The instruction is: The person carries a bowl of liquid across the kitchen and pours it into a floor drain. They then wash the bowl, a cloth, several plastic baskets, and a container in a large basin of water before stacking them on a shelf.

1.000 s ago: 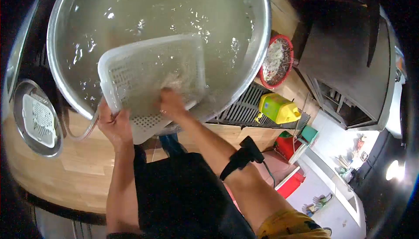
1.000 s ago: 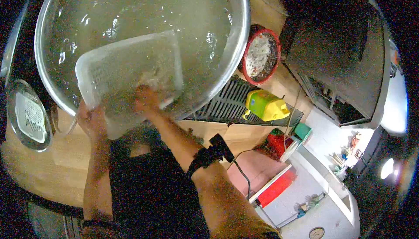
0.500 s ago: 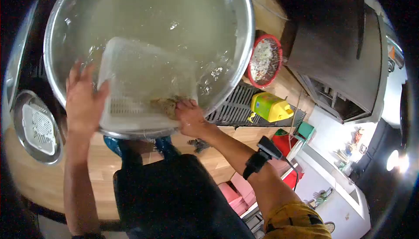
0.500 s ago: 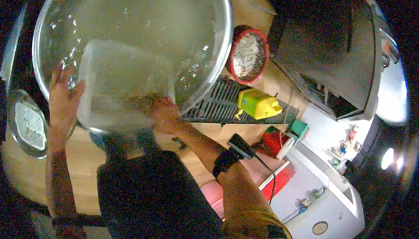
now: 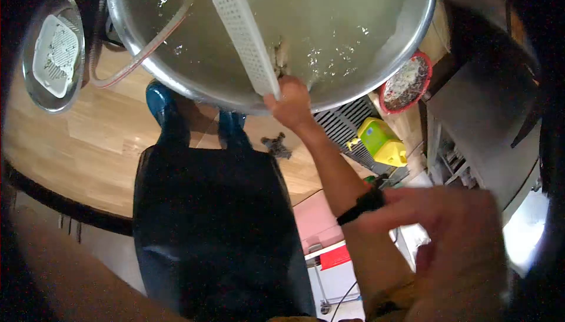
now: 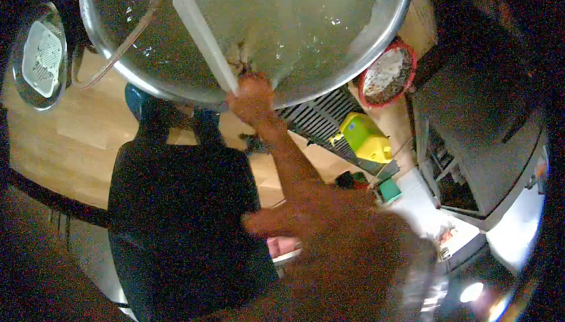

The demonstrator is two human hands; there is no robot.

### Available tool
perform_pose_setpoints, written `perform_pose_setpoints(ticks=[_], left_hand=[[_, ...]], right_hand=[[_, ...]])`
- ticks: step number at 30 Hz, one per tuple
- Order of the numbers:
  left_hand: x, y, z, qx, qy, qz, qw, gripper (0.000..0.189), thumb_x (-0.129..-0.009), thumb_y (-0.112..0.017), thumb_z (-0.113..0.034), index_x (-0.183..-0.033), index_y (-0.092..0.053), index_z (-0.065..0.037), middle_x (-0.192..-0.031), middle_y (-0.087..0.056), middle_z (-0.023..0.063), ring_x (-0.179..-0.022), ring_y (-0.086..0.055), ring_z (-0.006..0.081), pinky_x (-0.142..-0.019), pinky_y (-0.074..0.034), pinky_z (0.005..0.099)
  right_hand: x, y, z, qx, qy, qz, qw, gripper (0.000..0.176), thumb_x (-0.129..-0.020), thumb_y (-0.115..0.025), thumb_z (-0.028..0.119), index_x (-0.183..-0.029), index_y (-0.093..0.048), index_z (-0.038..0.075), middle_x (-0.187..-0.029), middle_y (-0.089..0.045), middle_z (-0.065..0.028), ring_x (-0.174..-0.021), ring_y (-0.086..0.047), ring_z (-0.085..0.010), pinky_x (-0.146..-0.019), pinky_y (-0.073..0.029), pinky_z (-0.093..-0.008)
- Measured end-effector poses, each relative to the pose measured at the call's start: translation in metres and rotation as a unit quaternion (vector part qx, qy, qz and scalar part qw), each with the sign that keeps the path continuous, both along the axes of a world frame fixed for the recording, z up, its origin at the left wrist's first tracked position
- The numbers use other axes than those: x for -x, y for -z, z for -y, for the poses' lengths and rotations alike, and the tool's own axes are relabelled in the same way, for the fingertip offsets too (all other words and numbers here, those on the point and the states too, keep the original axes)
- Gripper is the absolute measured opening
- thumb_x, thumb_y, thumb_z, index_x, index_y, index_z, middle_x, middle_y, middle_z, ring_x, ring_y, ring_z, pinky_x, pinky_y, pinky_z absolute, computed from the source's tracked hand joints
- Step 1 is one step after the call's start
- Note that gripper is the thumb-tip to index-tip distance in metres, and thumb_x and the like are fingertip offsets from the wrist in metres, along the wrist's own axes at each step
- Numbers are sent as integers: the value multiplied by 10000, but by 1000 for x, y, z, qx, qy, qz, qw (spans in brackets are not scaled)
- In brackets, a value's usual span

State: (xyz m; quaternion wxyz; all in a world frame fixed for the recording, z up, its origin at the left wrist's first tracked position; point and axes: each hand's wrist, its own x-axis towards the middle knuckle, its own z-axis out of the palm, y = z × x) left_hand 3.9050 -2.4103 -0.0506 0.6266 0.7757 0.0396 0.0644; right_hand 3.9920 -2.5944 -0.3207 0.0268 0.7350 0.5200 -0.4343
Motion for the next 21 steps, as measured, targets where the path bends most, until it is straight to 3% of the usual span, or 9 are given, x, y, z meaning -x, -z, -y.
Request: perform_pose_setpoints(ticks=[6,9,11,15,17,18,19,20,21], left_hand=[[11,6,-1,-13,1,-16,1000,164,-692,-549,-107,-843,-592,-59,-799,-597,91,-732,-573,283,-638,-461,343],[12,5,-4,-20,12,-22,999,162,-692,-550,-111,-839,-592,-58,-781,-597,92,-717,-577,279,-626,-462,341],[19,9,-11,-23,19,-38,999,160,-693,-551,-113,-837,-592,-57,-769,-597,93,-707,-579,277,-618,-463,339],[54,57,-28,-50,19,-212,976,157,-694,-552,-118,-833,-592,-55,-746,-598,94,-686,-584,272,-602,-464,335],[95,115,-22,-2,14,-370,929,208,-745,-515,-178,-866,-560,-14,-791,-597,128,-659,-591,264,-594,-482,354],[119,154,-10,39,13,-434,900,288,-795,-478,-236,-901,-529,26,-841,-595,162,-636,-597,258,-590,-500,375],[131,172,8,269,-97,-492,822,354,-822,-464,-303,-960,-519,18,-851,-601,148,-652,-600,263,-592,-498,388],[139,179,29,481,-200,-513,683,421,-849,-450,-369,-1019,-510,11,-861,-606,135,-669,-602,267,-594,-496,400],[137,173,46,562,-236,-466,641,479,-852,-432,-426,-1052,-502,3,-891,-598,129,-732,-597,275,-655,-487,405]], right_hand=[[10,-8,-3,31,17,13,999,309,-652,-566,247,-791,-603,-26,-806,-574,-224,-747,-567,-357,-696,-451,-402],[16,-26,-18,42,110,-97,988,292,-695,-567,205,-861,-608,-31,-898,-602,-200,-772,-603,-263,-698,-463,-352],[15,-36,-27,41,231,-200,951,269,-744,-570,160,-925,-605,-35,-958,-617,-139,-822,-589,-161,-722,-460,-311],[4,-60,-45,-68,393,-319,860,260,-757,-590,217,-891,-611,-4,-843,-636,-124,-719,-595,-244,-694,-466,-363],[-2,-83,-64,-27,531,-321,784,201,-766,-601,184,-865,-622,10,-839,-630,-63,-794,-578,-194,-726,-467,-345],[-9,-89,-64,-37,531,-324,782,201,-766,-601,184,-865,-622,10,-839,-630,-63,-794,-578,-194,-726,-467,-345],[-18,-95,-59,-33,575,-384,722,252,-783,-574,160,-973,-569,-5,-935,-599,-79,-856,-567,-190,-791,-448,-341],[-22,-100,-56,-25,613,-439,656,324,-800,-548,136,-1082,-515,-20,-1030,-569,-95,-918,-555,-186,-856,-429,-336],[-21,-109,-63,-30,614,-440,655,324,-800,-548,136,-1082,-515,-20,-1030,-569,-95,-918,-555,-186,-856,-429,-336]])
